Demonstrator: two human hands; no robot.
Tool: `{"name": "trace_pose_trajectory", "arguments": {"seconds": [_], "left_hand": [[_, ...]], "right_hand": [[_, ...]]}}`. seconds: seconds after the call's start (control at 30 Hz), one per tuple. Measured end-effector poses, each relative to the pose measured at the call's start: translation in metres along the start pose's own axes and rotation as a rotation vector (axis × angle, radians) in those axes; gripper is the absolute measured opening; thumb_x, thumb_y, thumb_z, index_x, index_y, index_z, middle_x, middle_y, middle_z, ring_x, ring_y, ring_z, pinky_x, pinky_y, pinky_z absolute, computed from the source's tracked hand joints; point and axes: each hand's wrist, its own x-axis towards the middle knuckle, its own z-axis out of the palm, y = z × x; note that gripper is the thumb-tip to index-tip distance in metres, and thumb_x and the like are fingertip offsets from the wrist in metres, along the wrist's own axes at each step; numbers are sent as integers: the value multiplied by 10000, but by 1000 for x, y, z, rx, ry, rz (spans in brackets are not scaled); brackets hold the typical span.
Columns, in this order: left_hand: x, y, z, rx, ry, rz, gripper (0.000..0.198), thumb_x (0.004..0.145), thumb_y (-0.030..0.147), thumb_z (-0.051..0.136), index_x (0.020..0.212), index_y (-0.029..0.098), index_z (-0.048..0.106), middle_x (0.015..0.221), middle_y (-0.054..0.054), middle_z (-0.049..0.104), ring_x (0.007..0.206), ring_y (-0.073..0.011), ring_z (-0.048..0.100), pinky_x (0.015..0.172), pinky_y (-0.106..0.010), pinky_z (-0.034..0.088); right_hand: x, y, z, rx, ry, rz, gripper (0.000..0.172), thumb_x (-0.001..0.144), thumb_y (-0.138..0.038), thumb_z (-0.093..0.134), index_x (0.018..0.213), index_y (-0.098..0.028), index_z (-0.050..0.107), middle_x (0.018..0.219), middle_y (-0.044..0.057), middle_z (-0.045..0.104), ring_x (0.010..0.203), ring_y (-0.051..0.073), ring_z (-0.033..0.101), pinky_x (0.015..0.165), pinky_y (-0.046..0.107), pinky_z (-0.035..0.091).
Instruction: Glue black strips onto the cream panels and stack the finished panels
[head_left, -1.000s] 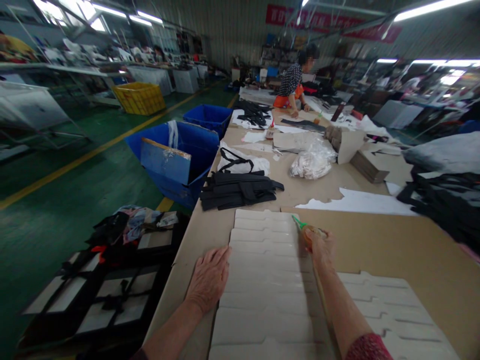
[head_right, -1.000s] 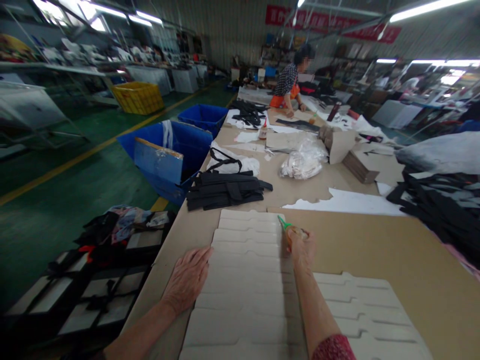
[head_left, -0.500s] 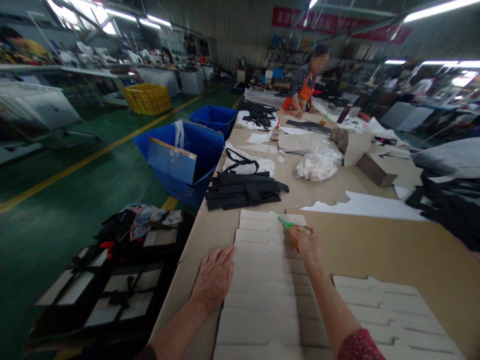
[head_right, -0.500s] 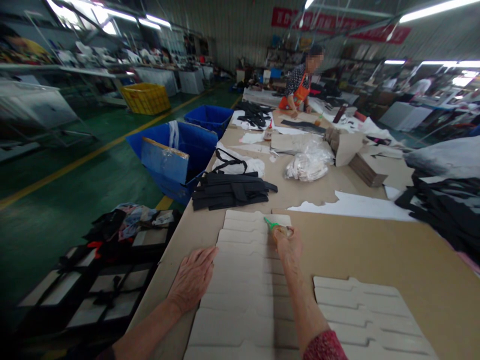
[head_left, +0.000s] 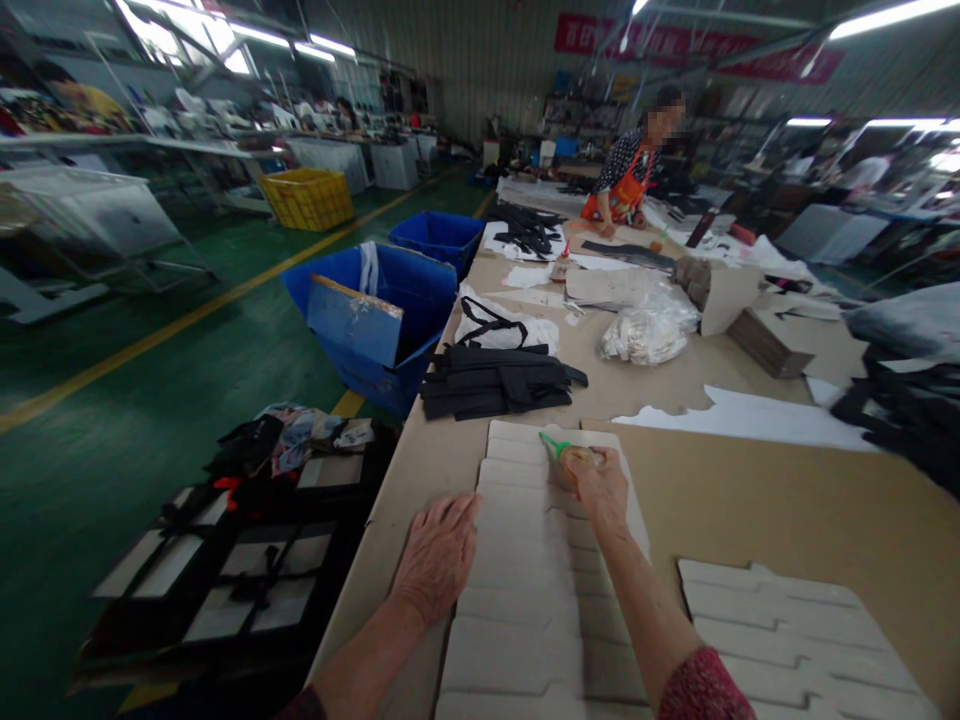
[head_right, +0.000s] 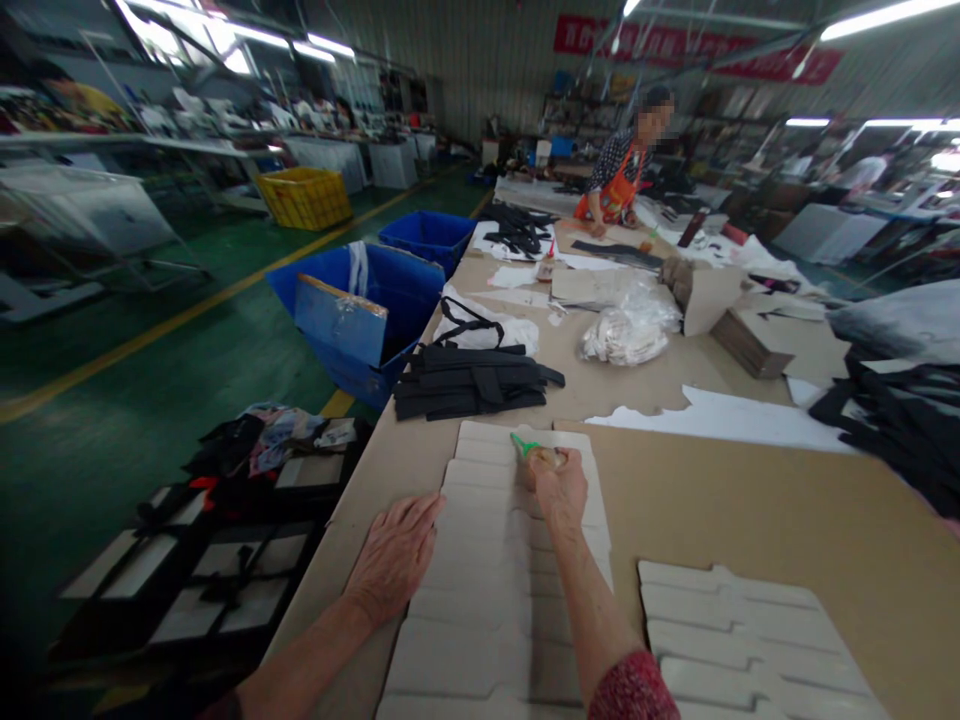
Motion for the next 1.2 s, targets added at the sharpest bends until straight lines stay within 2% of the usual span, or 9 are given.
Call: {"name": "trace_pose_trajectory", "arguments": {"seconds": [0.4,0.6,0.77,1.0,1.2], "left_hand": [[-1,0,1,-6,6,-4,511,964,204,420,1460,315,366,1399,0,542,1233,-228,450,988,-428,380],[0,-1,2,-4,-2,5,516,957,198,430,1458,305,373,1401,5,540,1232,-231,443,991,-415,385],[-1,-1,1,-5,-6,6,528,956,196,431,1468,302,353,1411,16,530,1225,-232,443,993,-423,386],[-1,-1,1,-7,-6,-2,528,950,193,441,1462,294,364,1412,16,530,1234,-227,439,993,-423,388],[-1,0,1,1,3,-5,537,951,202,451,1467,311,352,1403,15,535,1235,-217,445,992,-420,392]], "right_hand": [[-20,-11,40,25,-93,-13,489,648,-447,710,1056,-198,609,868,60,705,726,197,628,580,262,497],[-31,-13,56,109,-135,16,514,639,-448,715,1072,-200,592,879,47,686,669,186,621,498,258,484],[-32,-5,42,223,-130,62,554,634,-477,724,1094,-210,573,928,42,683,658,186,641,433,246,482],[-5,11,3,175,29,59,614,596,-495,754,1109,-207,575,908,44,674,615,183,618,432,271,488],[1,11,4,70,28,45,597,597,-485,747,1099,-193,605,825,50,671,549,190,590,439,303,478]]}}
